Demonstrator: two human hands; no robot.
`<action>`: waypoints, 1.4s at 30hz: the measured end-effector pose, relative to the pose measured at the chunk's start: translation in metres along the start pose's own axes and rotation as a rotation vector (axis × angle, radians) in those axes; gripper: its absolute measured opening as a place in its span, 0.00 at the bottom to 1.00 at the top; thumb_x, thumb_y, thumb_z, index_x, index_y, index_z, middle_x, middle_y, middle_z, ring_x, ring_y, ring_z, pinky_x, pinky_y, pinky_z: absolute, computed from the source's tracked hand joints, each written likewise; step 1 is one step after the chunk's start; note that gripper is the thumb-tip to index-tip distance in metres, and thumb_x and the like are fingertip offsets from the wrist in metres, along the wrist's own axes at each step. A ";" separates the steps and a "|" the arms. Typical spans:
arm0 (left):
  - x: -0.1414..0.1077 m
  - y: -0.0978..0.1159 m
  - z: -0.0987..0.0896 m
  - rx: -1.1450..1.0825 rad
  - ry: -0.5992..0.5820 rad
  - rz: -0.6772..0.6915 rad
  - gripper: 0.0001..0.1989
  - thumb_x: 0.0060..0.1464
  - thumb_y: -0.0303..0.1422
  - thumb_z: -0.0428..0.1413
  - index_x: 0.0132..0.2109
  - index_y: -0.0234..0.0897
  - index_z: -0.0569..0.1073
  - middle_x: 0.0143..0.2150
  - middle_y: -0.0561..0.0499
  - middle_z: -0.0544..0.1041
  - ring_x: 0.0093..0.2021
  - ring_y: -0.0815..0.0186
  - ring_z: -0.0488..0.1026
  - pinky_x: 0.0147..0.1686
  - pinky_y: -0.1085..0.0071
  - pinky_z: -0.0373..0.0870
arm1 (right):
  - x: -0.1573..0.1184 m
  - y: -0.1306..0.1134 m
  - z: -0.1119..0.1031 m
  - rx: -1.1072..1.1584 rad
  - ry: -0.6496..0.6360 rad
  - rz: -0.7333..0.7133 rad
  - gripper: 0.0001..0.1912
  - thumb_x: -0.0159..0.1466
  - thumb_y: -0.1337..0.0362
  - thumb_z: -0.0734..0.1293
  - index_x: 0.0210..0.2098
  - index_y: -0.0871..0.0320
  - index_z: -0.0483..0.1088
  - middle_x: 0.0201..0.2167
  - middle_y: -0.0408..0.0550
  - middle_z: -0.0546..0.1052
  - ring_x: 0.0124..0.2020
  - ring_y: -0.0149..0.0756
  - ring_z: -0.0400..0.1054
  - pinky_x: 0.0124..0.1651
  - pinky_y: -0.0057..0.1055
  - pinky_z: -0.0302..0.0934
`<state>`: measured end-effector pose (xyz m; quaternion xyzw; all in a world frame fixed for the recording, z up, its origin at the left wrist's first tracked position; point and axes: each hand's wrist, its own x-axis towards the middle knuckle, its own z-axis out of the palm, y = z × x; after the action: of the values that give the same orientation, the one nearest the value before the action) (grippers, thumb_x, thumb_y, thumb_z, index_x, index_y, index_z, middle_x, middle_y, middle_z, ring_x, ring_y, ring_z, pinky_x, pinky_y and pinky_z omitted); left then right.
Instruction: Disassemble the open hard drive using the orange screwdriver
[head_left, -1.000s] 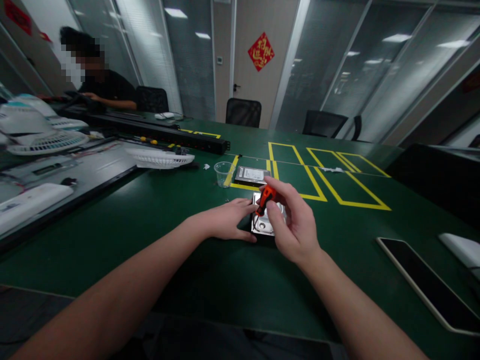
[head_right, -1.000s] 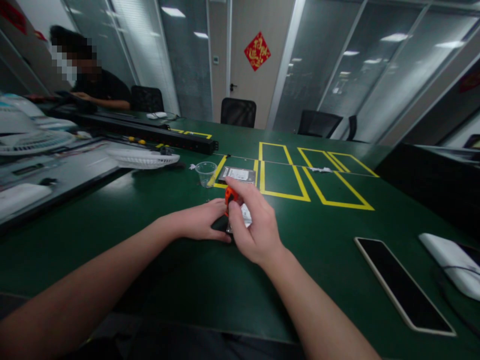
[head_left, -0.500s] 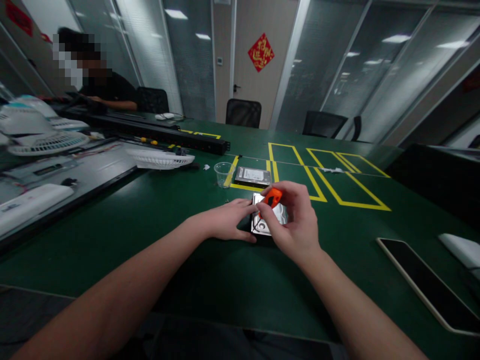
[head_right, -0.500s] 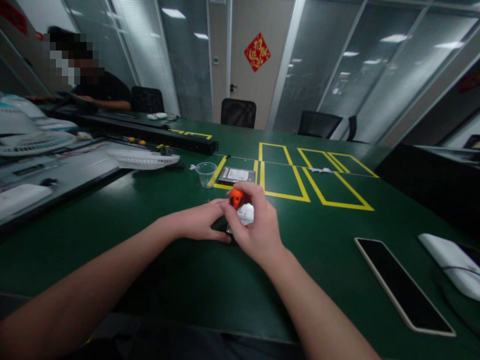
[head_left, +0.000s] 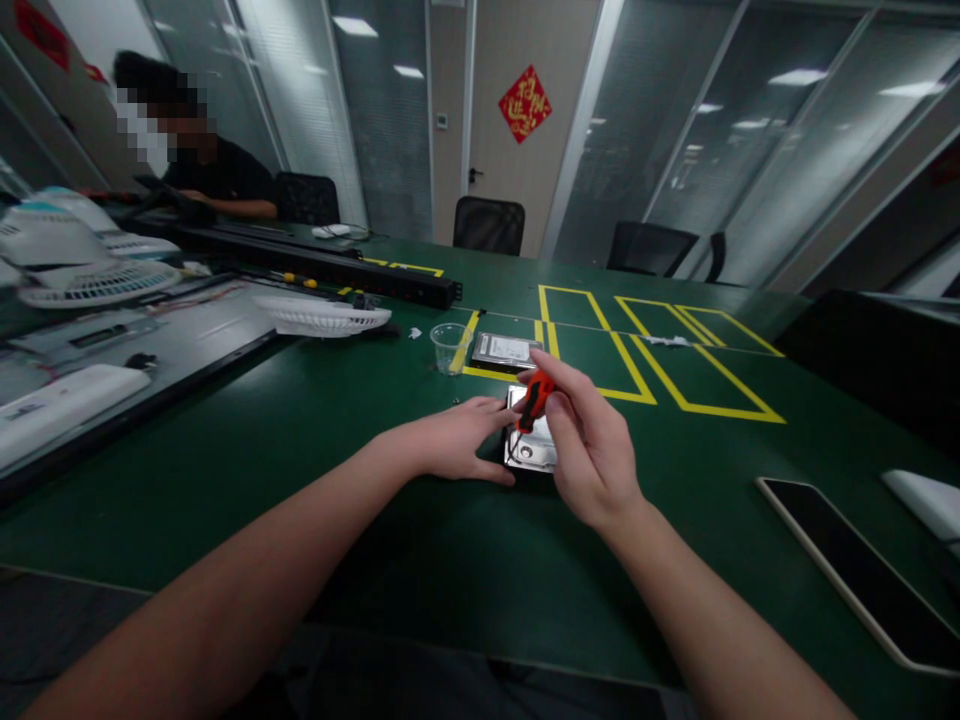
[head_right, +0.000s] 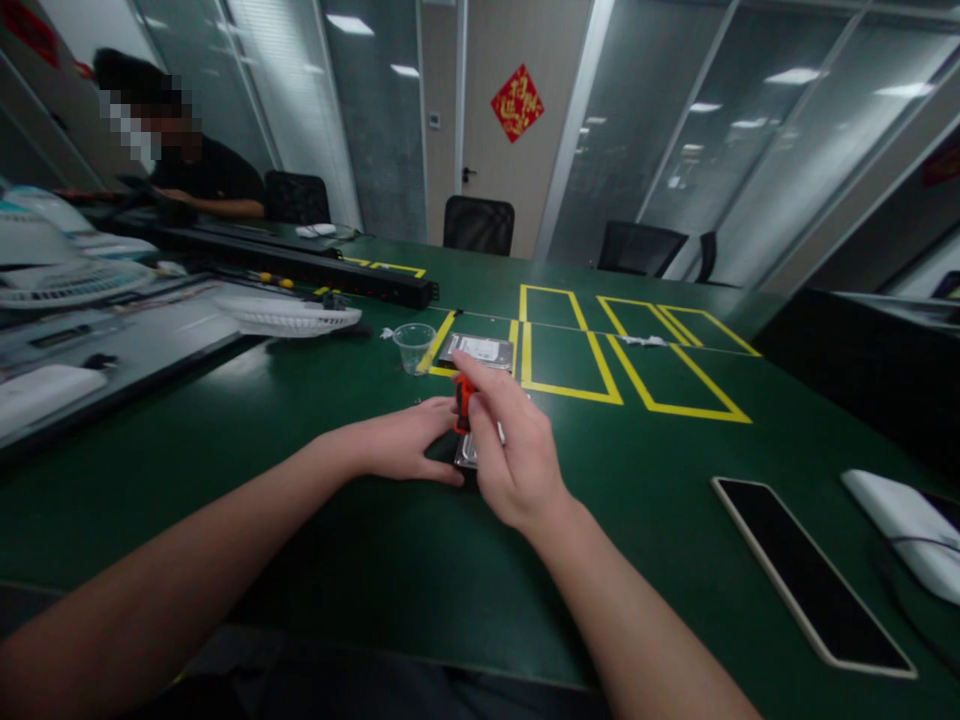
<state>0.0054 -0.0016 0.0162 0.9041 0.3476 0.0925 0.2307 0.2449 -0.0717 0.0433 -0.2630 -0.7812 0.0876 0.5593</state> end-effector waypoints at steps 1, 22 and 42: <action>0.000 0.001 0.000 0.002 -0.002 -0.002 0.45 0.69 0.56 0.80 0.81 0.41 0.81 0.90 0.33 0.75 0.92 0.30 0.68 0.91 0.37 0.68 | 0.000 0.000 0.000 0.001 0.000 0.000 0.27 0.91 0.62 0.64 0.84 0.43 0.79 0.72 0.55 0.92 0.66 0.53 0.91 0.73 0.58 0.89; -0.001 -0.002 0.002 -0.007 0.024 0.033 0.54 0.69 0.54 0.82 0.91 0.50 0.71 0.92 0.37 0.73 0.92 0.30 0.68 0.92 0.35 0.67 | 0.001 0.001 0.003 -0.015 0.088 -0.011 0.14 0.83 0.63 0.80 0.64 0.46 0.78 0.53 0.46 0.92 0.51 0.45 0.92 0.54 0.43 0.87; 0.000 -0.008 0.006 0.003 0.047 0.074 0.49 0.70 0.56 0.80 0.87 0.46 0.74 0.88 0.36 0.77 0.90 0.33 0.70 0.91 0.39 0.69 | 0.001 -0.004 -0.001 -0.007 0.012 -0.007 0.24 0.90 0.62 0.67 0.81 0.45 0.82 0.65 0.54 0.93 0.59 0.50 0.92 0.67 0.53 0.89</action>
<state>0.0027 0.0017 0.0075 0.9142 0.3196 0.1215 0.2176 0.2441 -0.0745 0.0465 -0.2630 -0.7791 0.0814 0.5632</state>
